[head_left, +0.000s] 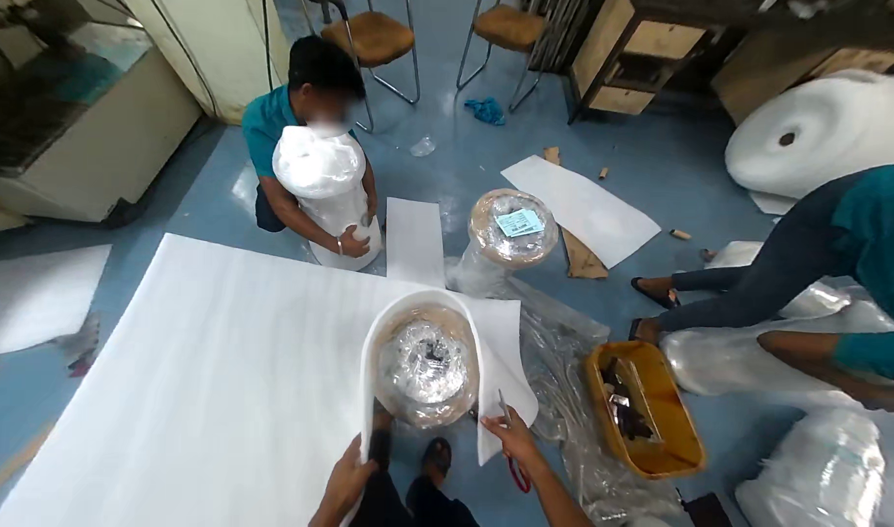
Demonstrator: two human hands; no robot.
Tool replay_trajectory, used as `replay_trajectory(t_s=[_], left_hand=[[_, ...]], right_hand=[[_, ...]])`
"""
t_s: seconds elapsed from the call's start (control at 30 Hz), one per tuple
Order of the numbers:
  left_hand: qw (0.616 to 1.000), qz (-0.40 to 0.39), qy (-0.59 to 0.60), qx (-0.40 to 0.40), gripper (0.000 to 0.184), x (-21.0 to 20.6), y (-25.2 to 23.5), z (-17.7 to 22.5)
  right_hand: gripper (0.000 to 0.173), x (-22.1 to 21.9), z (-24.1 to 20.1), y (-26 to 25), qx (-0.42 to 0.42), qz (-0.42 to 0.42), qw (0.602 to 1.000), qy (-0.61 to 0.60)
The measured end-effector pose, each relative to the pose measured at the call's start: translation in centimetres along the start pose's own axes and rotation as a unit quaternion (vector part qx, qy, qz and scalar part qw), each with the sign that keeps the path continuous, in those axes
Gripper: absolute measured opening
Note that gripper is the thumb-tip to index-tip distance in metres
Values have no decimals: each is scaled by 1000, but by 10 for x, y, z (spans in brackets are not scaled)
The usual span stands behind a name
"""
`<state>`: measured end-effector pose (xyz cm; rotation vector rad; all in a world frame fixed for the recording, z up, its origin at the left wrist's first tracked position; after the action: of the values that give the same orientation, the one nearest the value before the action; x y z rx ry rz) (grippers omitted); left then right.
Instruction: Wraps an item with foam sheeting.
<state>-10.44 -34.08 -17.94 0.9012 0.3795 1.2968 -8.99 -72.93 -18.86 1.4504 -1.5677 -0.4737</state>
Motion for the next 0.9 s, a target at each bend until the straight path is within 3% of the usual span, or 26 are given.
replay_trajectory(t_s=[0.17,0.27,0.3,0.43,0.53,0.7,0.9], left_hand=[[998,-18,65,9,75,-9,9,0],[997,-30,76,-8,78,-19,11,1],[996,-38,76,-14,80,-23,12,1],[997,-48,60,-21,88,-27,29,3],[998,-53,46,-6,95,-36,41,6],[994,-35,106,-24,87,-65,44,38],[977,44,209,-25,89,-90,40,39]], right_hand=[[97,13,-13,-12,15,37,982,187],[108,17,-23,0,-23,75,960,268],[101,18,-26,2,-36,83,952,292],[44,14,-32,9,-23,59,937,342],[36,15,-45,22,25,11,953,302],[26,-3,-55,30,56,-13,994,95],[8,-26,-48,21,55,-52,994,-73]])
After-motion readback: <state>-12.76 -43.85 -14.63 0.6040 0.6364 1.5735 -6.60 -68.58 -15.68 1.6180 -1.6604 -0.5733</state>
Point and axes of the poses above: each hand's wrist, its own y-axis away from the middle knuckle, its own x-axis out of the back of the hand, z = x × y, the point moved 10 cm from there along -y, towards the middle knuckle, and after that the axes turned 4 degrees about y, right-handed, at the moved point
